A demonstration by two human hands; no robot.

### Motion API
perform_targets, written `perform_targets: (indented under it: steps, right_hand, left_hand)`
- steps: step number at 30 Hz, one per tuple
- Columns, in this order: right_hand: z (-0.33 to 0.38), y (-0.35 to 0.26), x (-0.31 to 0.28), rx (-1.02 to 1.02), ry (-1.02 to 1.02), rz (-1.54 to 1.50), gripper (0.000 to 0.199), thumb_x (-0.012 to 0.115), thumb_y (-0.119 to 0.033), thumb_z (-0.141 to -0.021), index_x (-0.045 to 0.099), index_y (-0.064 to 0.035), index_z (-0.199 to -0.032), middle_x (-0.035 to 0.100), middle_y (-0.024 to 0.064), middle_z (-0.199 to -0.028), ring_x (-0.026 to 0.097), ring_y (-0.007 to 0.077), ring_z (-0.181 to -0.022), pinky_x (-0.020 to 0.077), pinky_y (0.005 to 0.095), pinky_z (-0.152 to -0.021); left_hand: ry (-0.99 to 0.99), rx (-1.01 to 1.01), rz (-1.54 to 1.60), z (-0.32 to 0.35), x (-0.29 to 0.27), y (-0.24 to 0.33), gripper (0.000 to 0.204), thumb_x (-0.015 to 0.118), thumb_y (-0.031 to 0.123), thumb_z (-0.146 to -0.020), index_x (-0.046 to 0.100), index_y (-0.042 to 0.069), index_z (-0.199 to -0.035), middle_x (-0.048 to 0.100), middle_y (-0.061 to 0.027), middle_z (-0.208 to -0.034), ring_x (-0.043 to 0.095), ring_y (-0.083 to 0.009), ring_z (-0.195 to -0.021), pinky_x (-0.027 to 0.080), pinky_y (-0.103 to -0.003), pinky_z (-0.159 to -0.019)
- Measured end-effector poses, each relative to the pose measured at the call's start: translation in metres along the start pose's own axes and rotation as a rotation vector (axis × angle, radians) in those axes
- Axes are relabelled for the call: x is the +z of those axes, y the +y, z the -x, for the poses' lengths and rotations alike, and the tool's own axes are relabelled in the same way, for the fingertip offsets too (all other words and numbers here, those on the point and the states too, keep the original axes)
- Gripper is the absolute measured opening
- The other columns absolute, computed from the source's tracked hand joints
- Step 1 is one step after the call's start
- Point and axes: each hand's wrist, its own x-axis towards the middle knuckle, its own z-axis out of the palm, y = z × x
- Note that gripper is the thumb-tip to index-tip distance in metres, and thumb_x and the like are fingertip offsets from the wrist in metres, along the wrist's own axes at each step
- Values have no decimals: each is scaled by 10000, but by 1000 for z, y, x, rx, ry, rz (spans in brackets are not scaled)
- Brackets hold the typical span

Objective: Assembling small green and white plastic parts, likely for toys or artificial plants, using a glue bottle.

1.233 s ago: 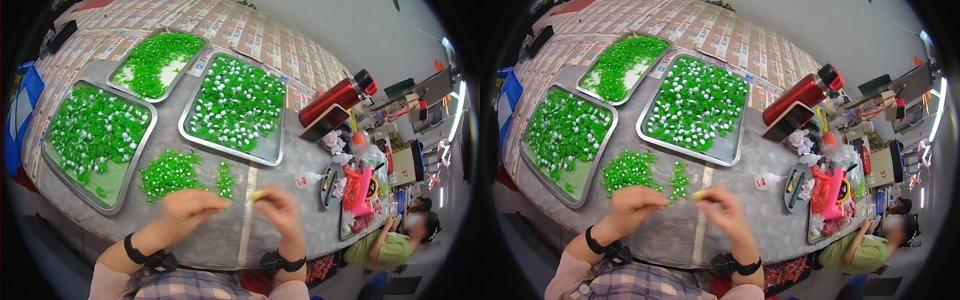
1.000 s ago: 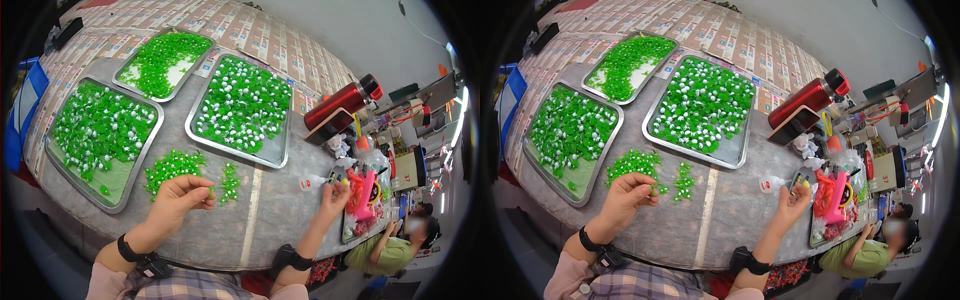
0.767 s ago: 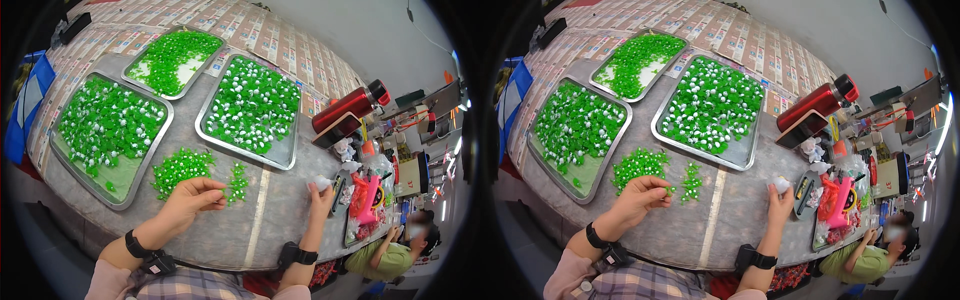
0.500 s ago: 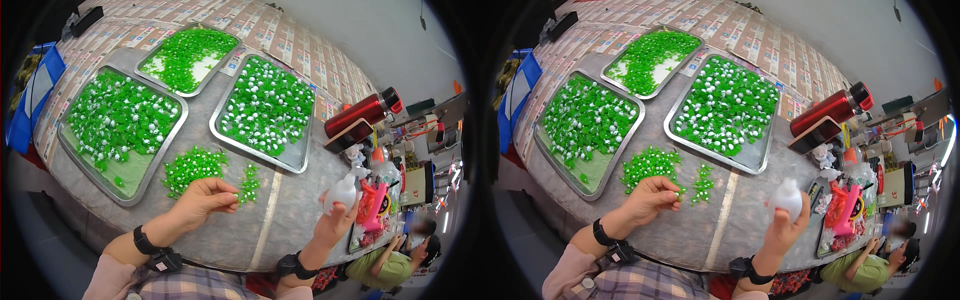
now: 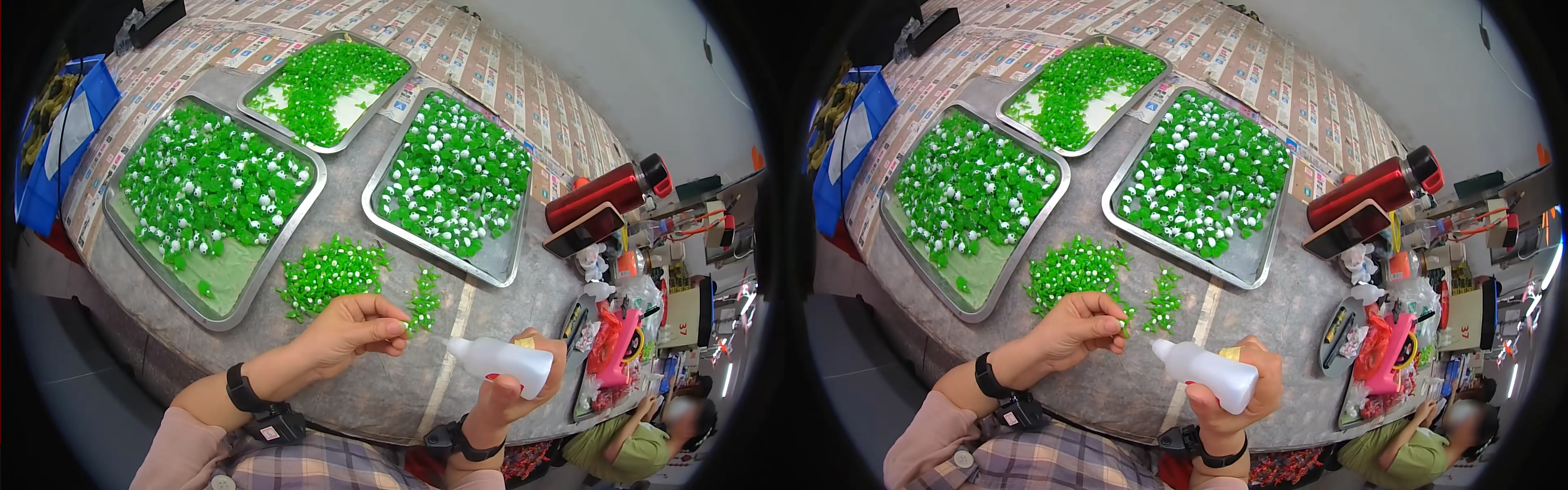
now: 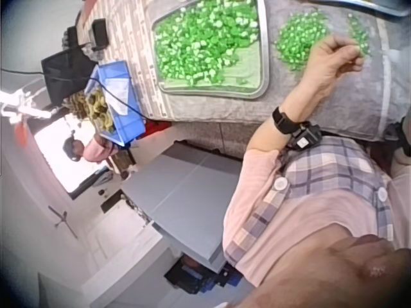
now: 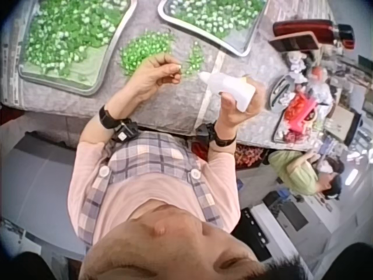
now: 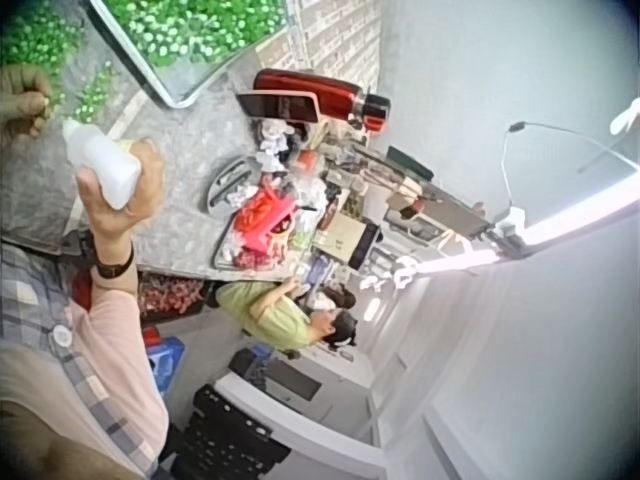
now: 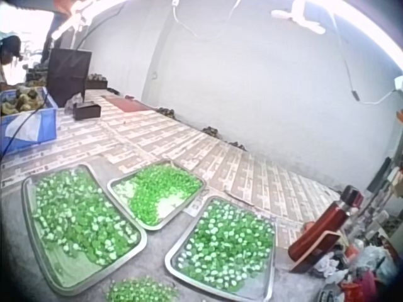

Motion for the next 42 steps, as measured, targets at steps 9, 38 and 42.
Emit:
perform_targets:
  steps: [9,38,42]
  right_hand:
    - [2,2,1,-5,-16,130,616,583,-605,-602,380,-28,-673,336,-2,-567,332,80,-478,245,221,-447]
    - [0,2,1,48,10,146,620,509,-642,-631,354,-42,-652,315,2,-548,320,87,-463,243,220,-429]
    - [-1,3,3,29,2,103,601,541,-609,-631,358,-37,-653,317,-4,-550,317,81,-466,227,218,-428]
  left_hand:
    - [-11,-3,4,1,0,0,122,551,89,-772,547,17,-871,577,-62,-762,567,-119,-674,483,-246,-636]
    - [53,383,-319,3,3,-3,117,564,36,-751,560,-12,-858,570,-57,-801,549,-96,-727,457,-200,-653]
    - [74,394,-327,3,4,-3,83,554,-5,-740,557,-8,-823,555,-79,-796,556,-133,-712,473,-242,-643]
